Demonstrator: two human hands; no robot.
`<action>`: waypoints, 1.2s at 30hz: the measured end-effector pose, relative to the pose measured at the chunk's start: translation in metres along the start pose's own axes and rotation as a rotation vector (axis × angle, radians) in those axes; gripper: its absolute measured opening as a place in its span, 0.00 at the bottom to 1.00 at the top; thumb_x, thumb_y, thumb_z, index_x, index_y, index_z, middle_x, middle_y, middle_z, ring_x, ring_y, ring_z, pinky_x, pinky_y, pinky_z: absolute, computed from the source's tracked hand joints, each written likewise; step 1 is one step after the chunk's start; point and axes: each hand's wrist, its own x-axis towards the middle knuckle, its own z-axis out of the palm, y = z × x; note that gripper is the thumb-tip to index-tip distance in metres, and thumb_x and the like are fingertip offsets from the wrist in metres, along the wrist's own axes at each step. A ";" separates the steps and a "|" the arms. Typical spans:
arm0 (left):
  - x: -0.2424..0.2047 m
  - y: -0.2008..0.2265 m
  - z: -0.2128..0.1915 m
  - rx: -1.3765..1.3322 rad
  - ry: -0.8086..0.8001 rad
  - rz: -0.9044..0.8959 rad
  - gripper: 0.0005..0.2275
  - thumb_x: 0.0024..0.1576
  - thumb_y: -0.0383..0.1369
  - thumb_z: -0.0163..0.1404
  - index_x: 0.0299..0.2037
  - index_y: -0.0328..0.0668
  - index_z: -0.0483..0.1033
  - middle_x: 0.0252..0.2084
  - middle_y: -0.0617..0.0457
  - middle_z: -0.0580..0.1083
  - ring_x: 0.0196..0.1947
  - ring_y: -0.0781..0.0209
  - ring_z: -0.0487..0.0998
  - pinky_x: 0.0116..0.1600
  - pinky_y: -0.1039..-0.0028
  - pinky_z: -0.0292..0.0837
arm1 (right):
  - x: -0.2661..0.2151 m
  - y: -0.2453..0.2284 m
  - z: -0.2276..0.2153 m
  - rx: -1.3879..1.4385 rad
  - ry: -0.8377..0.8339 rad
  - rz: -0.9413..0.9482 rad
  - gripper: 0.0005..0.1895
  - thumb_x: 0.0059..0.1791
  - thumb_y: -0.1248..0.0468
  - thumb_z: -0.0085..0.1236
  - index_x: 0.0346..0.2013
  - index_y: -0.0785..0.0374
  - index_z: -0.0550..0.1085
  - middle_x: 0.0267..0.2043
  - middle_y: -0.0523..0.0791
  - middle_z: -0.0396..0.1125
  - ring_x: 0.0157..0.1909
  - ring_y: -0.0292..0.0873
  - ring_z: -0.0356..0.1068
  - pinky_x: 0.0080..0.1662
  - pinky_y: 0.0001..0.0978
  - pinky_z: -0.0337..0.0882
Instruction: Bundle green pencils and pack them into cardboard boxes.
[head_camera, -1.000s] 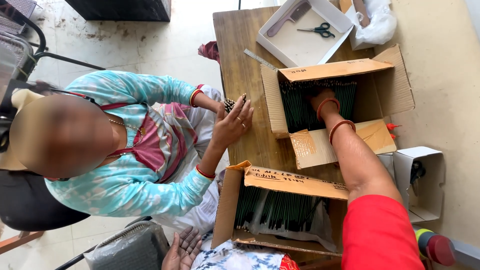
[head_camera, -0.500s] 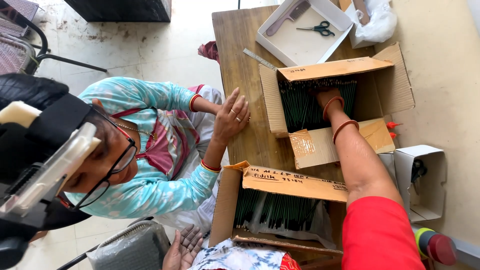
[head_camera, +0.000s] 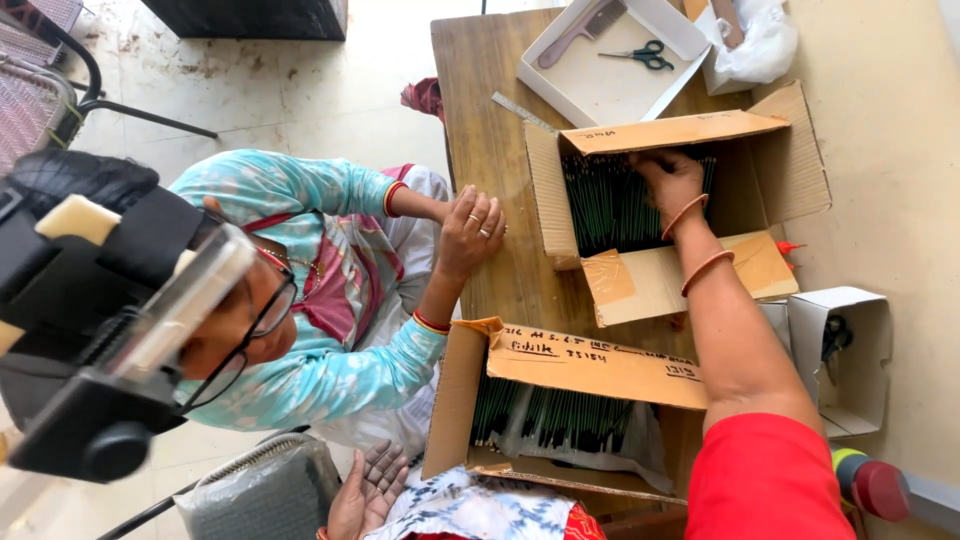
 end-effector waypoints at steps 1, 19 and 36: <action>-0.001 0.000 0.002 -0.001 -0.001 -0.002 0.29 0.62 0.50 0.41 0.63 0.32 0.65 0.59 0.39 0.71 0.58 0.46 0.74 0.63 0.56 0.70 | -0.010 -0.015 -0.001 -0.002 0.001 0.000 0.07 0.49 0.63 0.65 0.41 0.58 0.83 0.30 0.35 0.72 0.23 0.27 0.57 0.22 0.22 0.53; -0.021 0.018 0.024 0.037 -0.032 -0.025 0.28 0.63 0.49 0.40 0.64 0.31 0.64 0.60 0.39 0.72 0.58 0.47 0.73 0.63 0.58 0.69 | -0.101 -0.086 -0.020 -1.073 -0.391 -0.581 0.20 0.52 0.69 0.59 0.59 0.52 0.75 0.54 0.50 0.74 0.53 0.52 0.75 0.59 0.39 0.73; -0.151 0.080 0.182 1.118 -1.214 0.468 0.15 0.67 0.33 0.49 0.59 0.29 0.73 0.57 0.41 0.77 0.59 0.49 0.77 0.66 0.62 0.72 | -0.495 -0.016 0.023 -1.129 -0.378 -0.103 0.27 0.54 0.47 0.42 0.62 0.58 0.70 0.62 0.50 0.67 0.65 0.53 0.63 0.64 0.46 0.61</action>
